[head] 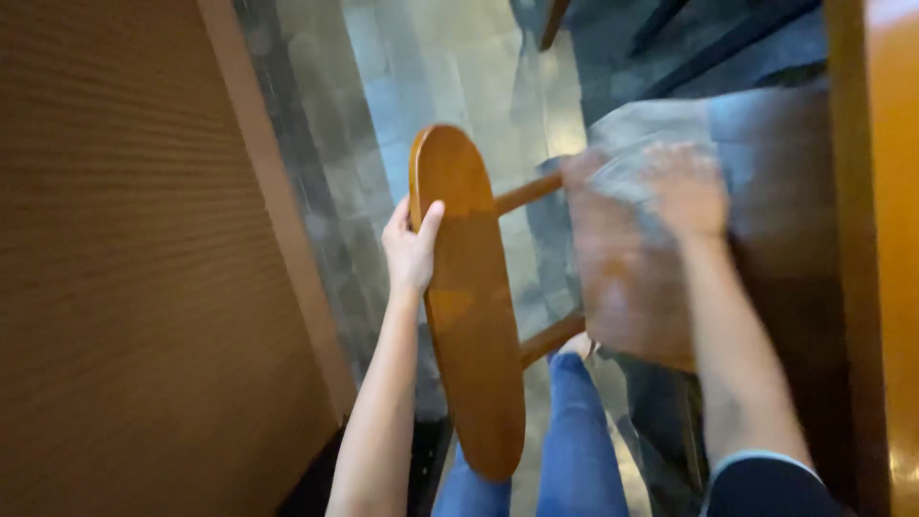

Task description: Wiping down a long wooden dining table and several wooden chairs using a cleaning cloth and spray.

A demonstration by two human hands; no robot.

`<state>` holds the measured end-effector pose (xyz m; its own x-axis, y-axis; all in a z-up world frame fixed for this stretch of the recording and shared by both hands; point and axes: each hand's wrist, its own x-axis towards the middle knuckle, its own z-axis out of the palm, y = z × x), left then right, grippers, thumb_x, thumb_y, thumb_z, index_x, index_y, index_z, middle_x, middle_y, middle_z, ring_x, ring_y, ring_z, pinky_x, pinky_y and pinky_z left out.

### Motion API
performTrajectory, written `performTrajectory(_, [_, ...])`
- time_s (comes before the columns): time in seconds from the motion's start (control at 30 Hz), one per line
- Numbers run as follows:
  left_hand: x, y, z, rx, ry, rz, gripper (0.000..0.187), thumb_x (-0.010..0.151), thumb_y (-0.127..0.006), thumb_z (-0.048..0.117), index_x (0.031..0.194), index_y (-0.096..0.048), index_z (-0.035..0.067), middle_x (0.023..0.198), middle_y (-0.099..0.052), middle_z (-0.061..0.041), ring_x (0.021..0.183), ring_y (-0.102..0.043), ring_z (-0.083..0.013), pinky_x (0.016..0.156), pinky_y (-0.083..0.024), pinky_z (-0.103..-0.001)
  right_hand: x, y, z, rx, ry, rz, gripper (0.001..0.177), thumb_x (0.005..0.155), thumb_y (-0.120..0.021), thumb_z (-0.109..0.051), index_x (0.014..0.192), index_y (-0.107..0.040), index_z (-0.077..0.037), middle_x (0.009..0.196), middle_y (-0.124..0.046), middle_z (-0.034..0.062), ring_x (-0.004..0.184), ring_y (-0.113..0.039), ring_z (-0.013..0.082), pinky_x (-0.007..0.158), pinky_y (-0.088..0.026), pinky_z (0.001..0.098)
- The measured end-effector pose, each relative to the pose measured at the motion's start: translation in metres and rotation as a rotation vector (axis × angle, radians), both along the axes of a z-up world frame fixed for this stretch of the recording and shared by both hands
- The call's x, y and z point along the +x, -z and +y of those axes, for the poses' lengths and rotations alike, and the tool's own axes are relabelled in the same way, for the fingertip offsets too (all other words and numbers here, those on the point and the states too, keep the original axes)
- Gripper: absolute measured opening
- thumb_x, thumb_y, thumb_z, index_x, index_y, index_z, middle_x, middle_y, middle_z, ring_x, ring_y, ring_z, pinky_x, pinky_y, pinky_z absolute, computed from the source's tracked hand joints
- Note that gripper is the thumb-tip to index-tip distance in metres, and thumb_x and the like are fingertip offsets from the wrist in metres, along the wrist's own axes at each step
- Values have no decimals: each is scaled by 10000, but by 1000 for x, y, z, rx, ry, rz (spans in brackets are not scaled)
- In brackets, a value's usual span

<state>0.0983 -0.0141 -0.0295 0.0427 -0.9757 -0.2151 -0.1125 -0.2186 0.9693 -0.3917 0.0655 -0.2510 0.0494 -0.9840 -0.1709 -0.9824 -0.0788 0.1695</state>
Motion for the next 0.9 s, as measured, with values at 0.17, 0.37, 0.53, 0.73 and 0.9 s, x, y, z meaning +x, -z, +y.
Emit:
performTrajectory(0.17, [3, -6, 1, 54, -75, -30, 397, 931, -744, 232, 1232, -679, -20, 1069, -731, -25, 933, -653, -82, 856, -530, -253, -102, -41, -17, -236, 1058, -743, 408, 1210, -392, -305, 1410, -595, -13, 1387, -646, 230, 1258, -638, 361, 1036, -485, 473])
performTrajectory(0.37, [-15, -13, 3, 7, -41, -89, 317, 957, -742, 245, 1120, -716, -26, 940, -703, 12, 842, -589, -56, 794, -510, -241, 55, -65, -16, -411, 422, -812, 430, 1150, -360, -165, 1558, -458, -74, 1601, -452, 203, 1486, -438, 421, 1232, -348, 546])
performTrajectory(0.53, [-16, -21, 3, -9, 9, -114, 292, 984, -725, 239, 1096, -710, -31, 925, -684, 11, 837, -568, -61, 783, -499, -243, 127, -57, 53, -36, -80, -200, 588, 904, -456, -138, 1480, -498, -248, 1566, -494, 57, 1451, -402, 336, 1127, -333, 575])
performTrajectory(0.73, [-10, -9, -1, -78, 67, -15, 272, 1007, -686, 230, 1114, -693, -21, 992, -694, 23, 885, -582, -52, 819, -497, -229, -29, -7, 131, -376, 487, -956, 292, 1138, -400, -155, 1315, -610, -57, 1319, -645, 208, 1246, -578, 359, 1091, -457, 492])
performTrajectory(0.9, [-8, -4, 0, -50, 49, -39, 259, 1024, -689, 227, 1086, -695, -24, 955, -676, 16, 847, -550, -60, 787, -478, -237, -5, -46, 135, -375, 796, -621, 325, 1116, -446, -190, 1339, -658, -86, 1244, -683, 216, 1131, -618, 401, 964, -494, 531])
